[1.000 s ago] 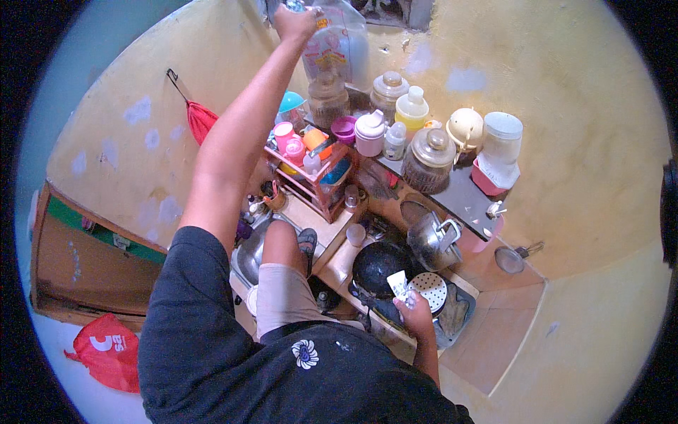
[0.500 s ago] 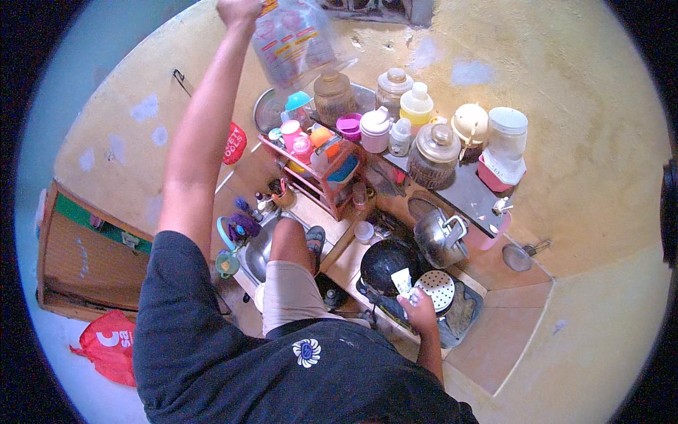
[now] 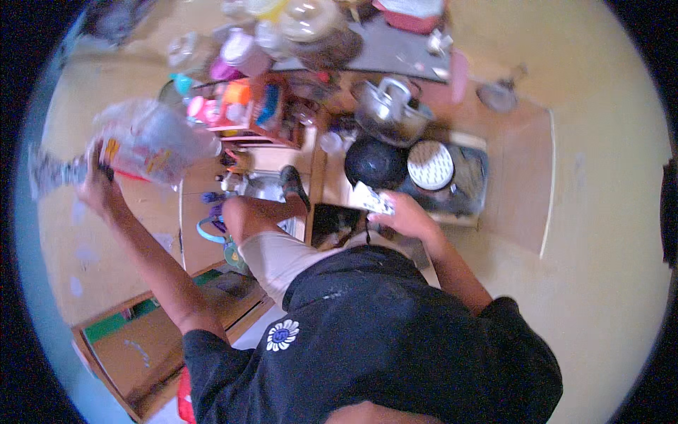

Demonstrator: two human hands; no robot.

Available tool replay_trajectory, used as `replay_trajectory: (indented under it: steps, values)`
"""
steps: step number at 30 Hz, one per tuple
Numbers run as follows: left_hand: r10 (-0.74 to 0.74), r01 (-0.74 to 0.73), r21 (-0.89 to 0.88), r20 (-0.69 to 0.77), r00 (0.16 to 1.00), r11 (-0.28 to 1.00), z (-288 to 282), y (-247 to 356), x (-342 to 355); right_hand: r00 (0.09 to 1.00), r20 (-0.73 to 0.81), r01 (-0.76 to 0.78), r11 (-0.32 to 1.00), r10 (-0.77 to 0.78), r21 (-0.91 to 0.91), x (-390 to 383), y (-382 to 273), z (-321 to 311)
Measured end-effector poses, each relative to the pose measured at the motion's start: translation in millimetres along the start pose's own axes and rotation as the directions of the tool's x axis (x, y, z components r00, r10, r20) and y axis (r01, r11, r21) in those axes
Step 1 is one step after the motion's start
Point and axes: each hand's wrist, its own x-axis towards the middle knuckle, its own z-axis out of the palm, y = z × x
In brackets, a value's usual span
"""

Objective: The person scoops white paste from a container using a small metal spatula and applies it to a wall section above a kitchen counter. They repeatedly transfer paste from the container to the wall, smoothing it with the spatula. The person also briefly wipes the spatula on a cloth.

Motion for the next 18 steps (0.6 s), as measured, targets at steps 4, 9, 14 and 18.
replay_trajectory:
  steps: [4, 9, 14, 18]
  values:
    - [-0.135, 0.139, 0.115, -0.04, 0.99, 0.984, 10, 25, -89, 0.995, 0.011, -0.096, 0.993, 0.096, 0.072, -26, -22, 5]
    - [-0.377, 0.371, 0.095, 0.066, 0.924, 0.924, 7, -13, -171, 0.978, -0.045, -0.199, 0.975, 0.204, 0.1, -37, -10, 23]
    - [-0.538, 0.529, 0.114, 0.067, 0.841, 0.841, 34, -21, -252, 0.968, -0.131, -0.195, 0.971, 0.213, 0.138, -37, -7, 23]
    - [-0.604, 0.494, 0.396, 0.23, 0.763, 0.774, 51, -12, -295, 0.972, -0.15, -0.149, 0.97, 0.179, 0.191, -29, -22, 27]
